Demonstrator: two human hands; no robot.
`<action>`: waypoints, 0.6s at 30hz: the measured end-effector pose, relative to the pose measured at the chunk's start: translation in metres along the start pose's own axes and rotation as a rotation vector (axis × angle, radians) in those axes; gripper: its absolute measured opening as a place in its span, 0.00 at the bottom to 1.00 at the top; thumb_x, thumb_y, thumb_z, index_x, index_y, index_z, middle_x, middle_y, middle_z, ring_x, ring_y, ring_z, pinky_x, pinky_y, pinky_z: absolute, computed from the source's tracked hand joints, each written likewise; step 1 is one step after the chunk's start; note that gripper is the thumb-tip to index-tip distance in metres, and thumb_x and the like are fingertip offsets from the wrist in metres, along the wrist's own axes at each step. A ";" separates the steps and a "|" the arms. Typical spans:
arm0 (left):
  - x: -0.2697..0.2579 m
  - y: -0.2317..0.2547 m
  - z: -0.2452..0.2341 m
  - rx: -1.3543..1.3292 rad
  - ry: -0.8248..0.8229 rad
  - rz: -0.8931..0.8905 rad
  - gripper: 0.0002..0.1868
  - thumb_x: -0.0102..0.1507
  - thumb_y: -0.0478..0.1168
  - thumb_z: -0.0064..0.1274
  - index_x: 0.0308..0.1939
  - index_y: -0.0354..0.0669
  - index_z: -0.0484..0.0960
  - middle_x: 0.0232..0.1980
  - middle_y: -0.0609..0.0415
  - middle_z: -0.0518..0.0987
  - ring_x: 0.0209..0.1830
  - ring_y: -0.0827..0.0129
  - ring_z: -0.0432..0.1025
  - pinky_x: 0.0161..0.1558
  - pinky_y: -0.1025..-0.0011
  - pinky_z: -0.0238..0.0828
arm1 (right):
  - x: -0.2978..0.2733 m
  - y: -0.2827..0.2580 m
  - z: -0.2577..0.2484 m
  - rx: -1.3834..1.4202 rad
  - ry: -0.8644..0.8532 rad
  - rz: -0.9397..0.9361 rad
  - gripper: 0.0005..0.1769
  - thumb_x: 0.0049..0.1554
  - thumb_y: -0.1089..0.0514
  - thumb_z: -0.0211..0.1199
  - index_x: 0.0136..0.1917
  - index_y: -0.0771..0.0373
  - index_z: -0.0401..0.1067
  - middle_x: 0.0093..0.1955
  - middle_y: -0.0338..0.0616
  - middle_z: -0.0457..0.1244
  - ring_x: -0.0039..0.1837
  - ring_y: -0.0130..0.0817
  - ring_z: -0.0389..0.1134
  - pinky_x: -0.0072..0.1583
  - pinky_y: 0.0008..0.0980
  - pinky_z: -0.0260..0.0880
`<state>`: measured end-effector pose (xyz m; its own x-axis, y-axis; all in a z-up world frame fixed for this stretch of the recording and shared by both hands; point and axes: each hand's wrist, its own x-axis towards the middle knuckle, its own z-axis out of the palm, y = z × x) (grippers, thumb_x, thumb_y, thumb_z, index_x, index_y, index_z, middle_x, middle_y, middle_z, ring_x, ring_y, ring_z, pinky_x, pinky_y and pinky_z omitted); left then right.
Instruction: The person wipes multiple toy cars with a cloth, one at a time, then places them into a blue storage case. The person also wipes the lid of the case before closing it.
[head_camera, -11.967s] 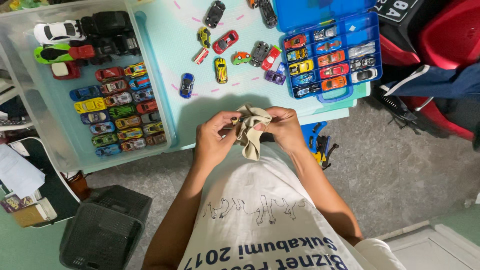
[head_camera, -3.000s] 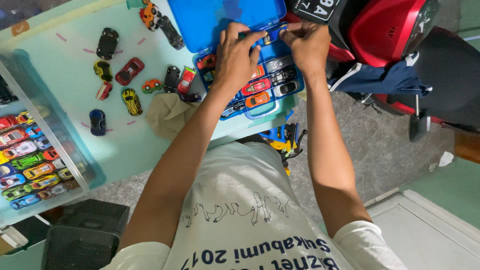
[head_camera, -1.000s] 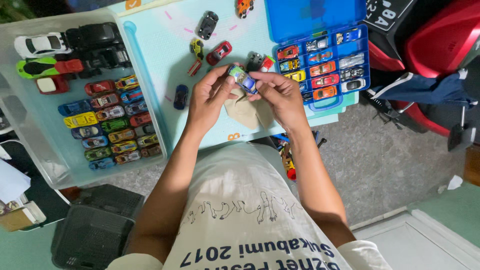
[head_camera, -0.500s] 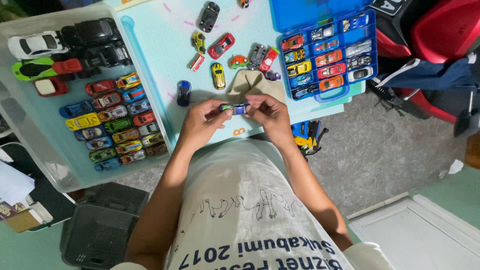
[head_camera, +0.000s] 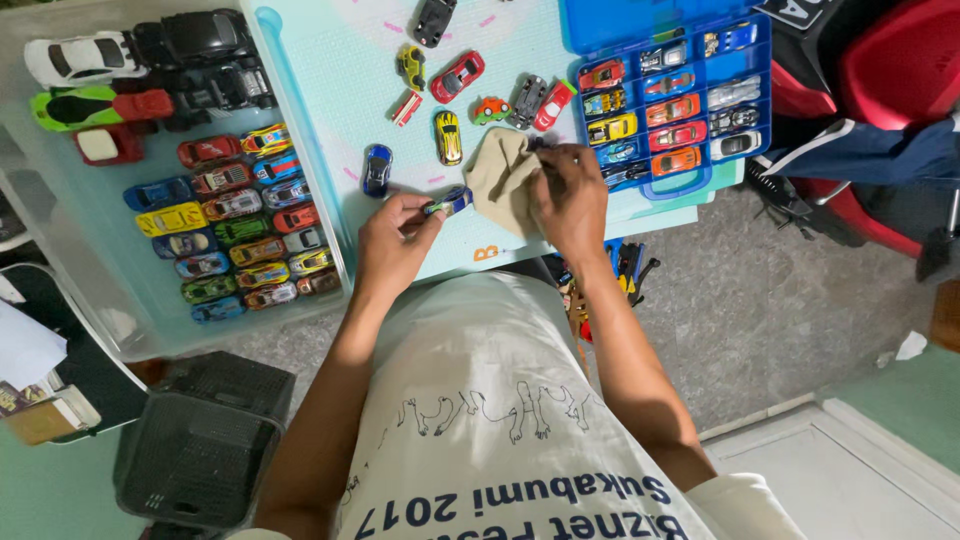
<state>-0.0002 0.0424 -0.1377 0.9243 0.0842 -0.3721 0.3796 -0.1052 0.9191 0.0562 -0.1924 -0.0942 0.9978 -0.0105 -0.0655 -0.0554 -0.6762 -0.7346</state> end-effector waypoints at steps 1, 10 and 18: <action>-0.001 -0.001 -0.001 0.035 0.022 0.077 0.13 0.64 0.37 0.63 0.48 0.32 0.80 0.42 0.48 0.86 0.41 0.71 0.82 0.41 0.74 0.78 | 0.009 0.002 0.001 -0.031 0.029 -0.035 0.13 0.59 0.64 0.65 0.58 0.64 0.77 0.59 0.52 0.65 0.60 0.49 0.70 0.62 0.40 0.71; -0.009 0.010 -0.004 0.332 0.059 0.061 0.13 0.63 0.42 0.63 0.45 0.37 0.82 0.37 0.47 0.87 0.36 0.64 0.84 0.37 0.68 0.78 | 0.094 0.011 0.025 -0.229 -0.030 -0.381 0.20 0.52 0.66 0.71 0.59 0.69 0.75 0.58 0.58 0.63 0.59 0.57 0.66 0.61 0.45 0.69; -0.016 0.016 -0.009 0.360 0.061 0.104 0.13 0.63 0.40 0.61 0.48 0.40 0.80 0.37 0.49 0.87 0.35 0.61 0.83 0.36 0.64 0.76 | 0.095 0.023 0.025 -0.252 -0.068 -0.432 0.25 0.49 0.67 0.71 0.61 0.70 0.76 0.57 0.60 0.65 0.58 0.57 0.68 0.61 0.44 0.70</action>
<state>-0.0098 0.0486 -0.1161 0.9587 0.1129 -0.2611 0.2834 -0.4569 0.8432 0.1486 -0.1907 -0.1337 0.9226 0.3516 0.1588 0.3810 -0.7652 -0.5190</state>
